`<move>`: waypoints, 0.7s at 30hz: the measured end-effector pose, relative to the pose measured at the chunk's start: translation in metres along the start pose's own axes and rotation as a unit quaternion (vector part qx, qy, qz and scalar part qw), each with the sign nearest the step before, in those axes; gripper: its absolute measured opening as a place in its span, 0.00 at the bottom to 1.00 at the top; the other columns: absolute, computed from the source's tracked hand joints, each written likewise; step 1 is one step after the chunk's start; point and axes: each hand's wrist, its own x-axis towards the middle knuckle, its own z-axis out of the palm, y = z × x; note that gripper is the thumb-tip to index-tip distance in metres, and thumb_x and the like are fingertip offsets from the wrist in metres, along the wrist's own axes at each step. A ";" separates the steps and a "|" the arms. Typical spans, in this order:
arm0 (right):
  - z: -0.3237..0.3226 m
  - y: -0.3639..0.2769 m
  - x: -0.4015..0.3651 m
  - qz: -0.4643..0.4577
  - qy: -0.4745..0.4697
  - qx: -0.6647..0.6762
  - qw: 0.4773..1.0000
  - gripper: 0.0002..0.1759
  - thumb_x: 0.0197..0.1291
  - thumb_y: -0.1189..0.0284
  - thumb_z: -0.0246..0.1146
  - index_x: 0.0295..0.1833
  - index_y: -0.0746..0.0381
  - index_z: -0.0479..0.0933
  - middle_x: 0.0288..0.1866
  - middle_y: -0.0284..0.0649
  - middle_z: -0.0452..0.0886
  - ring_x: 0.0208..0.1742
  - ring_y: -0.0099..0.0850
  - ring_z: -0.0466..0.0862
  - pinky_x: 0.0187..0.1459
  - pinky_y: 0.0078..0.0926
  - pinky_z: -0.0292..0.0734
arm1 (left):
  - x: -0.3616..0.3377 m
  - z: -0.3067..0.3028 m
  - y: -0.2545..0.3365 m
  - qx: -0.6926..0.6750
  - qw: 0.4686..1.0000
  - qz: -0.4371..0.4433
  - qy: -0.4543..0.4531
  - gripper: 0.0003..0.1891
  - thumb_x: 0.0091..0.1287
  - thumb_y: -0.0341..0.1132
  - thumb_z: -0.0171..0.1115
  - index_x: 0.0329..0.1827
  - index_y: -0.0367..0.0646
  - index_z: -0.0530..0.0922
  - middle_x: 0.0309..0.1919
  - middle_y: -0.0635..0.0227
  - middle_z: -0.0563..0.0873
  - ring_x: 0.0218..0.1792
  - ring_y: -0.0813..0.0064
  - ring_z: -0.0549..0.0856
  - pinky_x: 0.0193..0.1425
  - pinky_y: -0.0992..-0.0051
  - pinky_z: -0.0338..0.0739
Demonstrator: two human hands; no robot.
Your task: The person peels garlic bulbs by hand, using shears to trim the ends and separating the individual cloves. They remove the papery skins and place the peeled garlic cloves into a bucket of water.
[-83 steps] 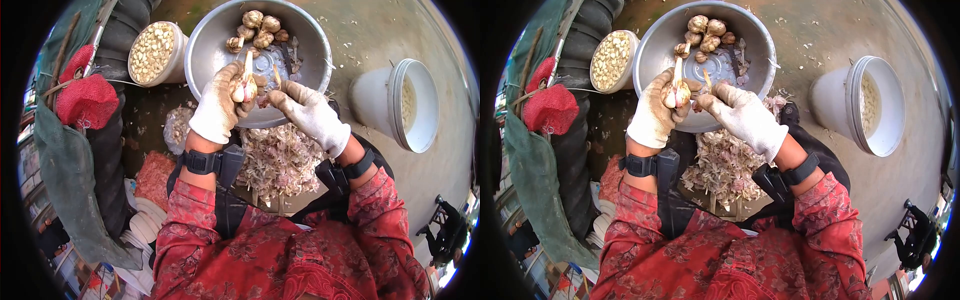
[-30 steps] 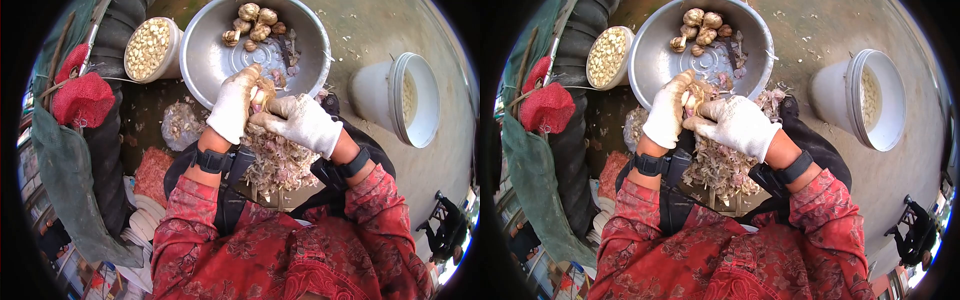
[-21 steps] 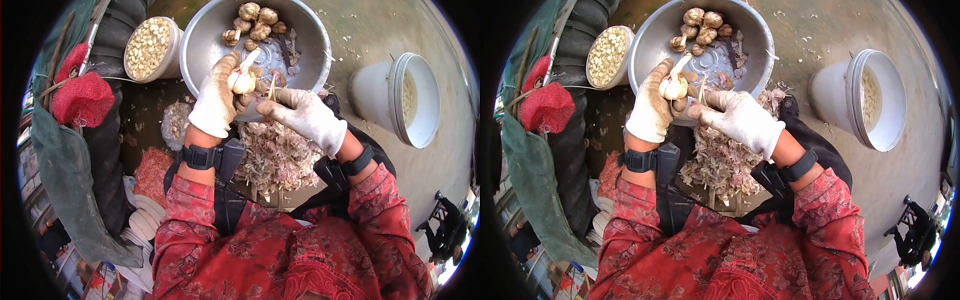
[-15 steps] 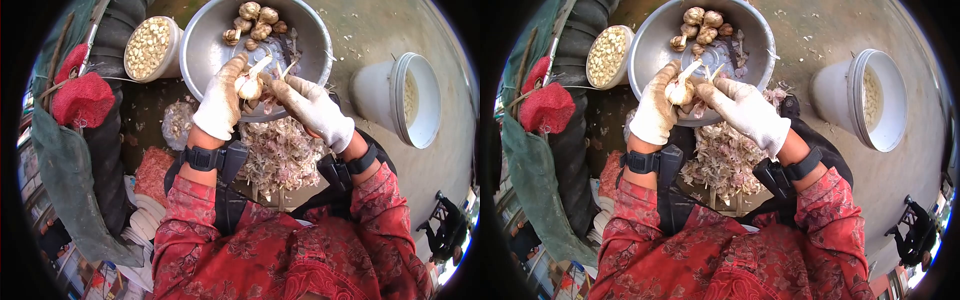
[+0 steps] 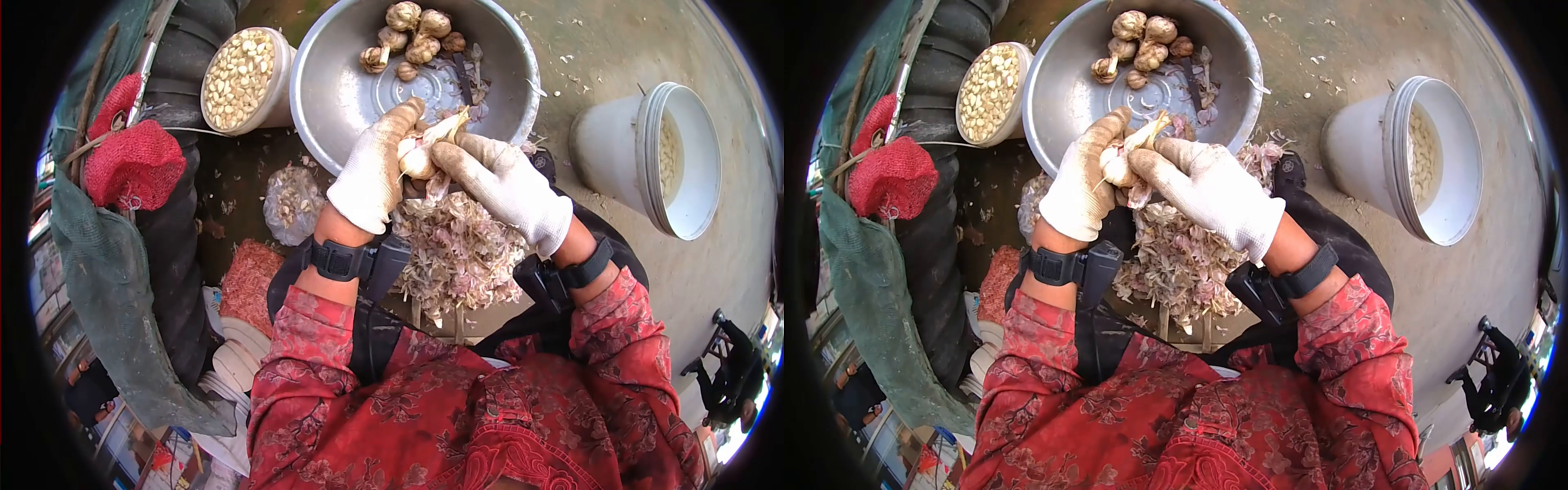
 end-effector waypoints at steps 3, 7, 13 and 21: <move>0.002 -0.007 -0.002 0.029 -0.024 0.044 0.998 0.20 0.68 0.59 0.57 0.50 0.65 0.80 0.39 0.38 0.86 0.38 0.20 0.82 0.43 0.21 0.76 | 0.002 -0.010 0.001 0.028 0.998 -0.033 -0.043 0.14 0.73 0.45 0.52 0.43 0.44 0.78 0.27 0.73 0.81 0.23 0.83 0.78 0.23 0.82 0.73; 0.001 -0.003 0.000 0.071 -0.053 0.122 0.989 0.19 0.67 0.59 0.60 0.49 0.65 0.81 0.40 0.35 0.86 0.37 0.17 0.80 0.40 0.18 0.75 | -0.002 -0.008 0.005 0.065 0.995 -0.060 -0.037 0.16 0.72 0.48 0.53 0.42 0.44 0.78 0.26 0.74 0.80 0.21 0.84 0.77 0.23 0.82 0.73; -0.004 -0.014 0.000 0.116 -0.012 0.179 0.977 0.19 0.66 0.59 0.61 0.49 0.66 0.81 0.40 0.33 0.85 0.40 0.16 0.79 0.42 0.15 0.73 | -0.004 0.003 -0.004 0.064 0.996 0.018 -0.066 0.19 0.71 0.50 0.54 0.48 0.42 0.78 0.28 0.75 0.81 0.22 0.86 0.76 0.25 0.84 0.73; 0.002 0.003 0.004 0.117 -0.045 0.240 0.963 0.20 0.67 0.58 0.59 0.45 0.66 0.82 0.38 0.33 0.84 0.37 0.16 0.78 0.39 0.14 0.72 | -0.007 0.001 -0.005 0.085 0.996 -0.004 -0.039 0.16 0.71 0.50 0.54 0.44 0.46 0.78 0.27 0.77 0.79 0.21 0.85 0.73 0.22 0.83 0.68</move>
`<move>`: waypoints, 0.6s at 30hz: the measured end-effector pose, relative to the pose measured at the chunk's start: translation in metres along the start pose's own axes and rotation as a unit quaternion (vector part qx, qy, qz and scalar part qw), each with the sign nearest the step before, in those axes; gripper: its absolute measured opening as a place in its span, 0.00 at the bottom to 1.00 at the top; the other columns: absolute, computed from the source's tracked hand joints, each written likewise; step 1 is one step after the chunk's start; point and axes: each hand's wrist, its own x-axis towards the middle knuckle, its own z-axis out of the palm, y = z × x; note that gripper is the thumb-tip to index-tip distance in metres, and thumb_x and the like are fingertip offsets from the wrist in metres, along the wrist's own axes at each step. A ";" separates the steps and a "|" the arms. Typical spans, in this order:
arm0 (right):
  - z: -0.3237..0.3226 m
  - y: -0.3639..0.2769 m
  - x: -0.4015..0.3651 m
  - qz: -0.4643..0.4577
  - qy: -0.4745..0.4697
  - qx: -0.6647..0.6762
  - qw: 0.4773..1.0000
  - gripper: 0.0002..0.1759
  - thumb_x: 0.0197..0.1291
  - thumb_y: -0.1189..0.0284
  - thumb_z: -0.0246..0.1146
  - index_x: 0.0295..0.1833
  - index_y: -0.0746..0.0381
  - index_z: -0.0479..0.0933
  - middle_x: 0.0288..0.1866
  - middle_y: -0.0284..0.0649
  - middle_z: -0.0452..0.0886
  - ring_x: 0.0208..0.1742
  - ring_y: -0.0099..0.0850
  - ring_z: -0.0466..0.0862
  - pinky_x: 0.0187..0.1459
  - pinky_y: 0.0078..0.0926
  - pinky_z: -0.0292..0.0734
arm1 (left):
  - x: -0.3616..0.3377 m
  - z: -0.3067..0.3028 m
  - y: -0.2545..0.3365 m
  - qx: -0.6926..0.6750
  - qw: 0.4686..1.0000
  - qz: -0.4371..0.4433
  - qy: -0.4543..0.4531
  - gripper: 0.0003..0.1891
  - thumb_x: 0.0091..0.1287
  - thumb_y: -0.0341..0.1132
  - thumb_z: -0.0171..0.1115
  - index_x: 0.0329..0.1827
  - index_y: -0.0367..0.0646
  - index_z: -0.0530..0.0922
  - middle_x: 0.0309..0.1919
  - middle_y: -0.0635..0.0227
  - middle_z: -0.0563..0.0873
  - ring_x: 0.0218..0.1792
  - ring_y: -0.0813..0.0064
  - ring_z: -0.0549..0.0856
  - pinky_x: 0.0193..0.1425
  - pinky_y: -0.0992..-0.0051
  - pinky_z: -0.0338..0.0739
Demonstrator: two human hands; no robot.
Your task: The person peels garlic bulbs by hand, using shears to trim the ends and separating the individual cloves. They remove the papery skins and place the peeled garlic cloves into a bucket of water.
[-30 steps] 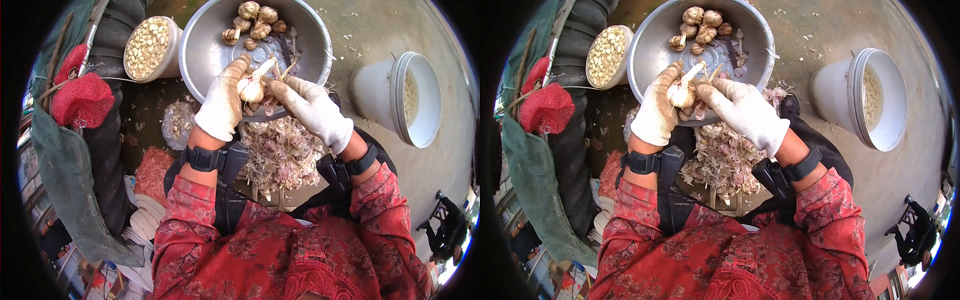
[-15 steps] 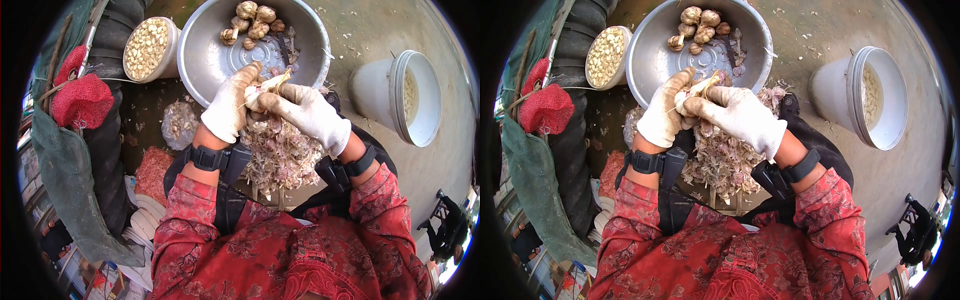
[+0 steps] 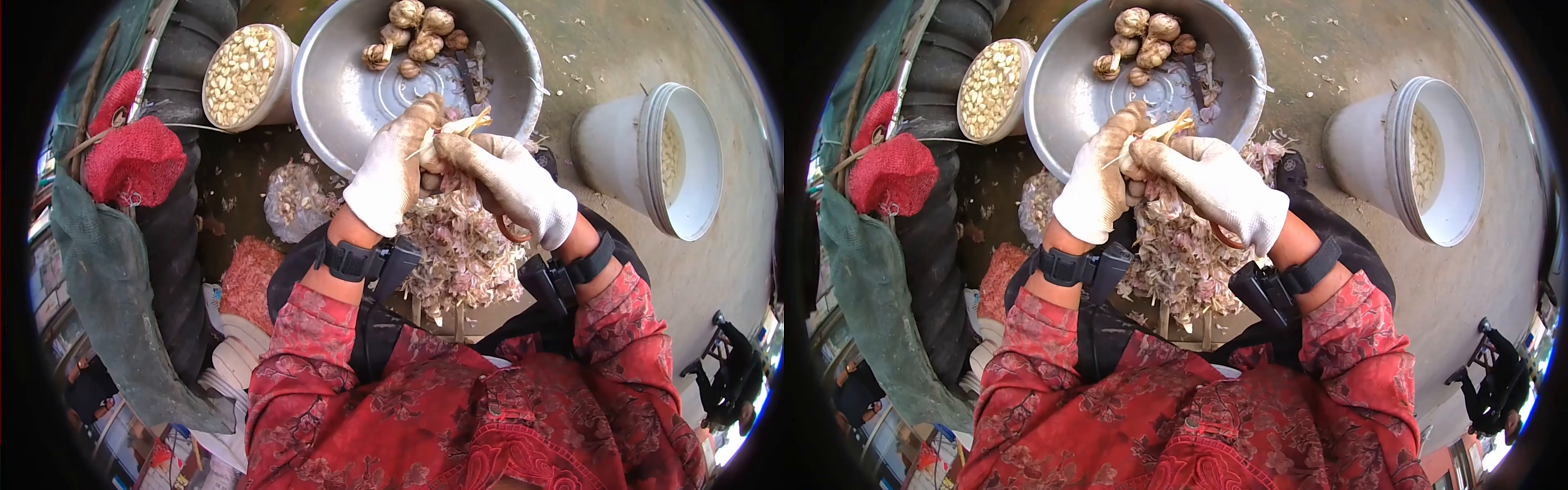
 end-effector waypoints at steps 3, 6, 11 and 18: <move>0.003 -0.001 -0.001 -0.035 -0.002 -0.003 0.999 0.20 0.67 0.57 0.59 0.45 0.66 0.82 0.37 0.33 0.84 0.35 0.16 0.78 0.37 0.13 0.72 | -0.001 0.003 0.002 0.006 0.999 -0.027 0.015 0.15 0.71 0.50 0.53 0.41 0.48 0.78 0.24 0.77 0.78 0.19 0.84 0.73 0.21 0.83 0.68; 0.003 -0.009 -0.006 0.001 0.021 -0.113 0.993 0.21 0.67 0.57 0.60 0.48 0.65 0.82 0.37 0.32 0.85 0.33 0.16 0.78 0.37 0.13 0.72 | 0.001 0.006 0.001 -0.016 0.998 -0.053 0.029 0.14 0.71 0.49 0.53 0.42 0.49 0.78 0.23 0.77 0.78 0.17 0.84 0.72 0.17 0.83 0.65; 0.009 -0.010 -0.009 -0.020 0.028 -0.151 0.988 0.20 0.65 0.56 0.62 0.51 0.61 0.82 0.38 0.31 0.86 0.37 0.14 0.80 0.38 0.14 0.74 | 0.007 0.000 -0.003 -0.031 0.998 -0.044 0.012 0.14 0.71 0.47 0.53 0.45 0.47 0.78 0.28 0.74 0.80 0.19 0.81 0.75 0.18 0.80 0.67; 0.005 -0.010 -0.009 -0.036 0.024 -0.251 0.967 0.21 0.63 0.56 0.64 0.48 0.63 0.82 0.34 0.30 0.85 0.35 0.14 0.78 0.36 0.18 0.75 | 0.008 0.007 0.002 -0.079 0.995 -0.012 0.053 0.16 0.71 0.45 0.54 0.47 0.40 0.77 0.34 0.66 0.84 0.31 0.73 0.83 0.35 0.74 0.80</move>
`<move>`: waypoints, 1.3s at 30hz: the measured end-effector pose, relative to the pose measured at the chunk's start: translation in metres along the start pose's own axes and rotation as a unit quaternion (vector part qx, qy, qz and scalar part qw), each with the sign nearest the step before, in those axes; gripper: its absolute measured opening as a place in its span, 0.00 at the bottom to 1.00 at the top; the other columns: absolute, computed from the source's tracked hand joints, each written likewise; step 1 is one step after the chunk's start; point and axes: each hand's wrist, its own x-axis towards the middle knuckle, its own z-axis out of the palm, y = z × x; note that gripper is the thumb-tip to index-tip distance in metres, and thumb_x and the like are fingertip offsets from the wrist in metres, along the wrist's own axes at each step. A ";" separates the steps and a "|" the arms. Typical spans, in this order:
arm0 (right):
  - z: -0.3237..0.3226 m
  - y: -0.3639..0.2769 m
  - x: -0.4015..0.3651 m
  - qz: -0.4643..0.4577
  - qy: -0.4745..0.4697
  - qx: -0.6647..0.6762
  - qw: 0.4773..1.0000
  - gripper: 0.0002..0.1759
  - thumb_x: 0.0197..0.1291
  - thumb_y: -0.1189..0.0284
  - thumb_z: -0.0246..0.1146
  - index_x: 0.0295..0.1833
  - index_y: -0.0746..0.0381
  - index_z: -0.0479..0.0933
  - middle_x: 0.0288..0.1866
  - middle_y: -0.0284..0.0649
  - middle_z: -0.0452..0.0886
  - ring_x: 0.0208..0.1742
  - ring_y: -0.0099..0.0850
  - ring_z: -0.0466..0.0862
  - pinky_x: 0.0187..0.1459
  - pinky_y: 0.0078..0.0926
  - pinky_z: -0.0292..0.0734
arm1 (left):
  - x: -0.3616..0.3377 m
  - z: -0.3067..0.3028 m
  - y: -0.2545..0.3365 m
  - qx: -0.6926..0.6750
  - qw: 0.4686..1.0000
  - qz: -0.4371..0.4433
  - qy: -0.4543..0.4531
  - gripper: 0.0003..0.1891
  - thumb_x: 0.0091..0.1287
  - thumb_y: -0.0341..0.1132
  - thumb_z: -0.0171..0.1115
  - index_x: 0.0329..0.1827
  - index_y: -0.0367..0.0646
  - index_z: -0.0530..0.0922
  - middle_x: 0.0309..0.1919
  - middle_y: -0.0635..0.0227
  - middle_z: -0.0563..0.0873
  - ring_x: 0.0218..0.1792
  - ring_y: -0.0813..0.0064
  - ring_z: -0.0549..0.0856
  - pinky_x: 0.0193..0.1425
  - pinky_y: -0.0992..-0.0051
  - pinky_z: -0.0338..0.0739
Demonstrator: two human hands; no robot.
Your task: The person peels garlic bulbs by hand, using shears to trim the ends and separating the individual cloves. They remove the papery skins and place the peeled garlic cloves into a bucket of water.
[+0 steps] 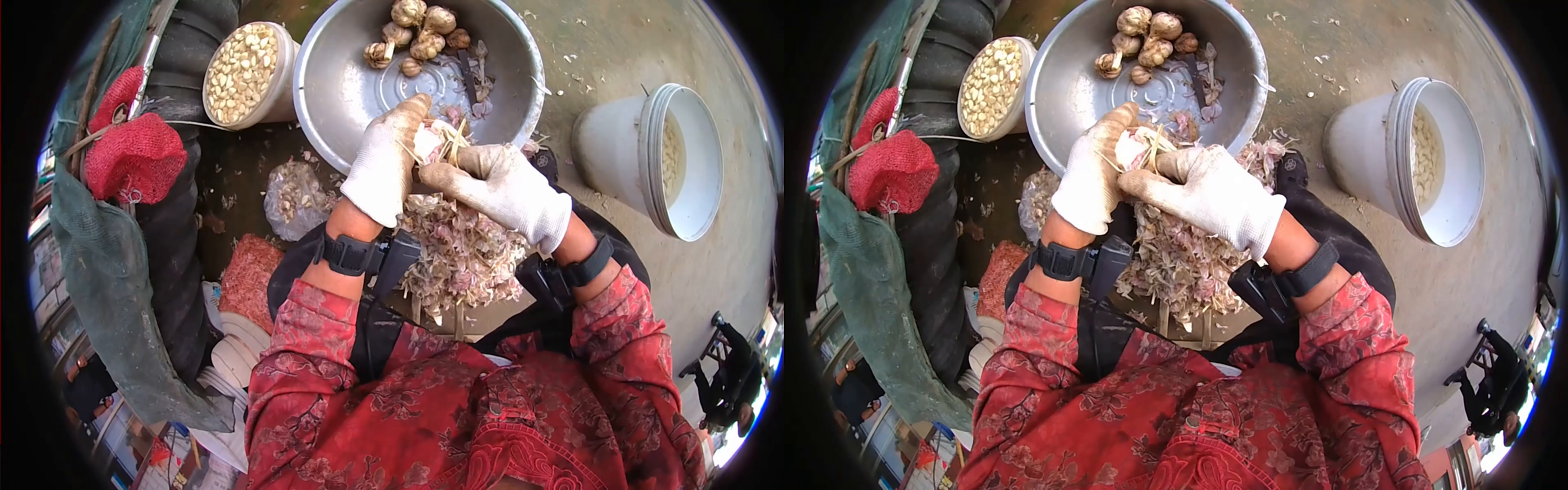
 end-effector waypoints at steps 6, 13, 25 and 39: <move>0.010 0.018 0.004 -0.050 -0.031 -0.081 0.995 0.21 0.60 0.53 0.65 0.36 0.62 0.83 0.24 0.38 0.81 0.25 0.21 0.75 0.32 0.28 0.73 | 0.016 -0.017 -0.008 -0.005 1.000 0.008 -0.019 0.15 0.70 0.45 0.57 0.42 0.40 0.76 0.29 0.66 0.81 0.26 0.75 0.82 0.29 0.78 0.79; 0.014 0.030 0.001 -0.086 -0.024 -0.105 0.990 0.22 0.61 0.51 0.63 0.46 0.58 0.84 0.29 0.40 0.83 0.29 0.29 0.81 0.36 0.27 0.76 | 0.006 -0.008 0.016 -0.026 0.998 0.021 0.061 0.18 0.73 0.46 0.51 0.39 0.37 0.77 0.23 0.69 0.80 0.15 0.86 0.73 0.11 0.90 0.61; 0.000 0.013 0.005 -0.043 0.057 0.070 0.995 0.18 0.70 0.61 0.56 0.49 0.64 0.80 0.34 0.31 0.83 0.35 0.16 0.77 0.39 0.19 0.74 | -0.005 -0.009 0.014 0.095 0.994 0.020 0.046 0.14 0.71 0.48 0.54 0.48 0.50 0.78 0.29 0.77 0.80 0.22 0.89 0.77 0.18 0.89 0.69; 0.005 0.011 0.002 -0.017 0.033 0.076 0.996 0.17 0.68 0.58 0.59 0.49 0.59 0.82 0.33 0.28 0.83 0.32 0.14 0.77 0.35 0.16 0.73 | -0.003 0.001 0.002 0.065 0.997 0.032 0.021 0.16 0.68 0.48 0.58 0.35 0.43 0.79 0.21 0.74 0.77 0.16 0.82 0.72 0.19 0.81 0.64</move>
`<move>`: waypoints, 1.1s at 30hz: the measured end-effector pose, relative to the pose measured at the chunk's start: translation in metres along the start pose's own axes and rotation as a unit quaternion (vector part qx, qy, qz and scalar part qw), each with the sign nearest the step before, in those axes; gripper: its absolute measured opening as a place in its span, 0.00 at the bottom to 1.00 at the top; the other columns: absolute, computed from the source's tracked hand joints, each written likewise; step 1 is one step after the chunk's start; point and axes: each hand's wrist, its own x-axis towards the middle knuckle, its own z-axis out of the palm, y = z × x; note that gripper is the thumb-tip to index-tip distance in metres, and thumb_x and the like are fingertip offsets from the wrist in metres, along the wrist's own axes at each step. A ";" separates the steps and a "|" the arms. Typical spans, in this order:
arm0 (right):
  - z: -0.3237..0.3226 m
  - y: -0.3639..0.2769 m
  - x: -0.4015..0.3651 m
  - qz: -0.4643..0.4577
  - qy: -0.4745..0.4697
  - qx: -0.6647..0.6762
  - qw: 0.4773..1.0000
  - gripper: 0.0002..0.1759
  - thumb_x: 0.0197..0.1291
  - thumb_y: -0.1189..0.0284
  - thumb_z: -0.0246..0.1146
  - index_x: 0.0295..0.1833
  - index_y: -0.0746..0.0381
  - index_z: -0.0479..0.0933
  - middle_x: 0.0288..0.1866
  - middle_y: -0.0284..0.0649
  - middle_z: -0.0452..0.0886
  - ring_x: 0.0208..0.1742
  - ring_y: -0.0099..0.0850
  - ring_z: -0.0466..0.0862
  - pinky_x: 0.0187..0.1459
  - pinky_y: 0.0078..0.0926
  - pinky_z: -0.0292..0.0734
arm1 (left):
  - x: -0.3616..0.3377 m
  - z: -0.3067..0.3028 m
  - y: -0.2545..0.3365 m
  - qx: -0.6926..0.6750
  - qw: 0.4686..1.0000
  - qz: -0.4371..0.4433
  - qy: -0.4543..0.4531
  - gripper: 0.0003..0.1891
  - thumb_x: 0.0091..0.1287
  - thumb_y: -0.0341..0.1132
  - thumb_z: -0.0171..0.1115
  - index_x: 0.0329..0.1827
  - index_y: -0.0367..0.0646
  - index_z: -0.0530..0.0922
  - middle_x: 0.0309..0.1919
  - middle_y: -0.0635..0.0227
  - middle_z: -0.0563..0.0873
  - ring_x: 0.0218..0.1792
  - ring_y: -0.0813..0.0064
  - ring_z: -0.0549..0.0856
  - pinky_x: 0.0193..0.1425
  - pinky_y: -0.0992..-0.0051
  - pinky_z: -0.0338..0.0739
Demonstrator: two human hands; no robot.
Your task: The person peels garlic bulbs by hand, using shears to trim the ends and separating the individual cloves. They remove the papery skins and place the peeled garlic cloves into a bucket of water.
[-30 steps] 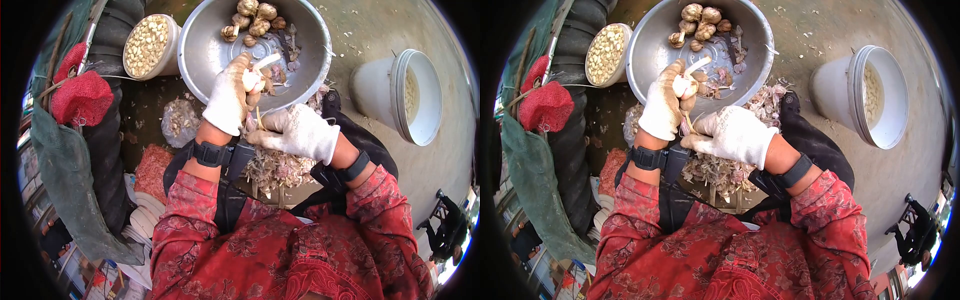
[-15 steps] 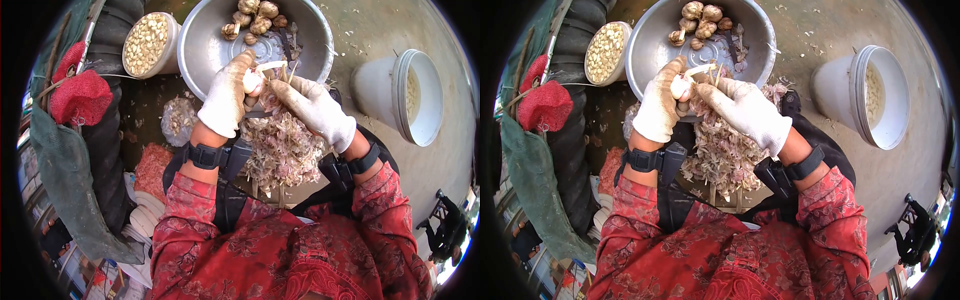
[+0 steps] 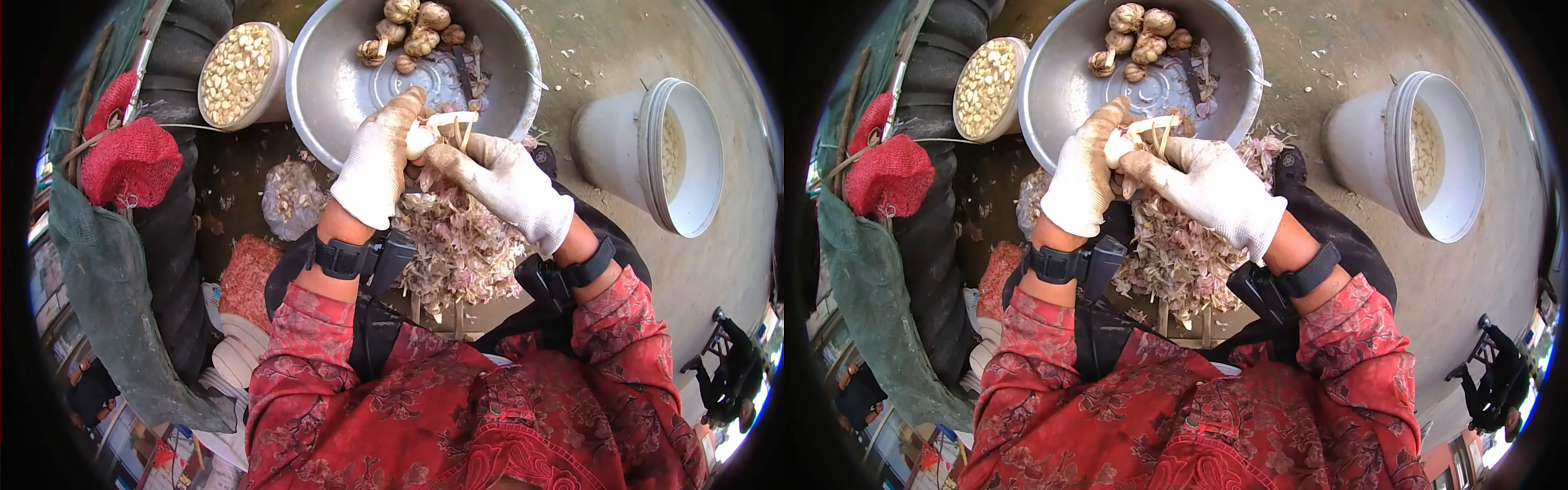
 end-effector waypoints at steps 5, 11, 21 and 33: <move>-0.001 0.010 0.004 0.037 -0.028 0.066 0.997 0.17 0.66 0.57 0.61 0.49 0.59 0.82 0.32 0.28 0.83 0.34 0.14 0.77 0.37 0.15 0.73 | 0.002 -0.005 -0.005 0.021 0.999 -0.020 -0.025 0.16 0.70 0.47 0.54 0.35 0.43 0.79 0.21 0.74 0.77 0.17 0.82 0.72 0.19 0.81 0.64; 0.000 0.004 0.000 0.018 -0.027 0.051 0.998 0.18 0.65 0.56 0.62 0.47 0.61 0.83 0.33 0.28 0.84 0.36 0.14 0.77 0.41 0.17 0.73 | 0.008 -0.017 -0.010 0.000 0.995 -0.047 -0.093 0.13 0.72 0.42 0.53 0.48 0.42 0.78 0.30 0.74 0.81 0.23 0.84 0.78 0.21 0.83 0.69; -0.003 0.001 -0.003 -0.063 -0.009 -0.309 0.949 0.21 0.61 0.51 0.62 0.40 0.59 0.83 0.30 0.45 0.83 0.31 0.38 0.84 0.35 0.32 0.77 | 0.004 -0.005 -0.012 -0.027 0.999 -0.027 -0.008 0.16 0.73 0.41 0.51 0.50 0.37 0.77 0.37 0.65 0.83 0.35 0.75 0.83 0.39 0.78 0.78; -0.012 -0.013 -0.002 0.088 -0.025 -0.091 0.992 0.17 0.61 0.58 0.65 0.49 0.58 0.84 0.30 0.28 0.82 0.30 0.15 0.75 0.34 0.20 0.73 | 0.015 -0.019 0.000 -0.020 0.999 -0.009 -0.030 0.21 0.73 0.51 0.48 0.44 0.41 0.78 0.27 0.64 0.85 0.18 0.78 0.78 0.17 0.81 0.67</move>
